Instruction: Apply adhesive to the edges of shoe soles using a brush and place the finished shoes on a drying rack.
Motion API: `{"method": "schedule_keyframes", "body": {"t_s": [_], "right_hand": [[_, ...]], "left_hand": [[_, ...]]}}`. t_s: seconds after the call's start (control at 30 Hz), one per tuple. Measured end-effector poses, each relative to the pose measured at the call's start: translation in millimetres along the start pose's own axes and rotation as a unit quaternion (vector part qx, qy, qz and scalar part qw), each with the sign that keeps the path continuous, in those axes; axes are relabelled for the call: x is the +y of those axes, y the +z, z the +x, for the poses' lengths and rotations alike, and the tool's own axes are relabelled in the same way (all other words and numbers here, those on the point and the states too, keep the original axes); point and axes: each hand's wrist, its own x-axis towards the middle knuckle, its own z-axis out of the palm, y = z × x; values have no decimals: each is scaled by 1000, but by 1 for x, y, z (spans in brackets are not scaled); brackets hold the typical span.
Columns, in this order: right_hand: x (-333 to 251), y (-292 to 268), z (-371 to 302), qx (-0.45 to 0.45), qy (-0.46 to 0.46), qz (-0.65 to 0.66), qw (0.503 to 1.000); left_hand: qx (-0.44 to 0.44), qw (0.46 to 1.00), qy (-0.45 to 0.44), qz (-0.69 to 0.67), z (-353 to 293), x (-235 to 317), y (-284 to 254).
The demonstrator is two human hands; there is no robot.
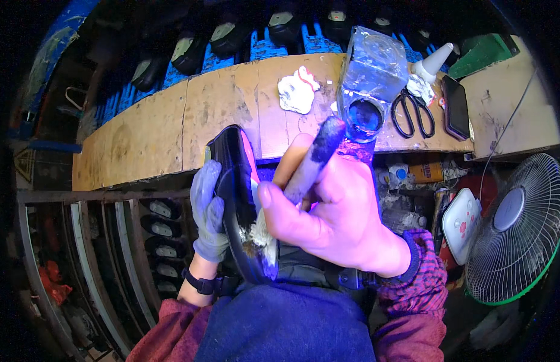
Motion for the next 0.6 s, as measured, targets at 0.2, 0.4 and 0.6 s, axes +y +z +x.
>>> {"method": "schedule_keyframes", "body": {"t_s": [0.2, 0.4, 0.6], "right_hand": [[-20, -15, 1, -158, -193, 21, 968], [-41, -17, 1, -136, -243, -11, 960], [-28, -18, 30, -90, -248, -62, 962]], "left_hand": [[45, 992, 112, 28, 17, 5, -8], [12, 997, 50, 54, 42, 10, -32], [-167, 956, -178, -163, 60, 29, -67]]}}
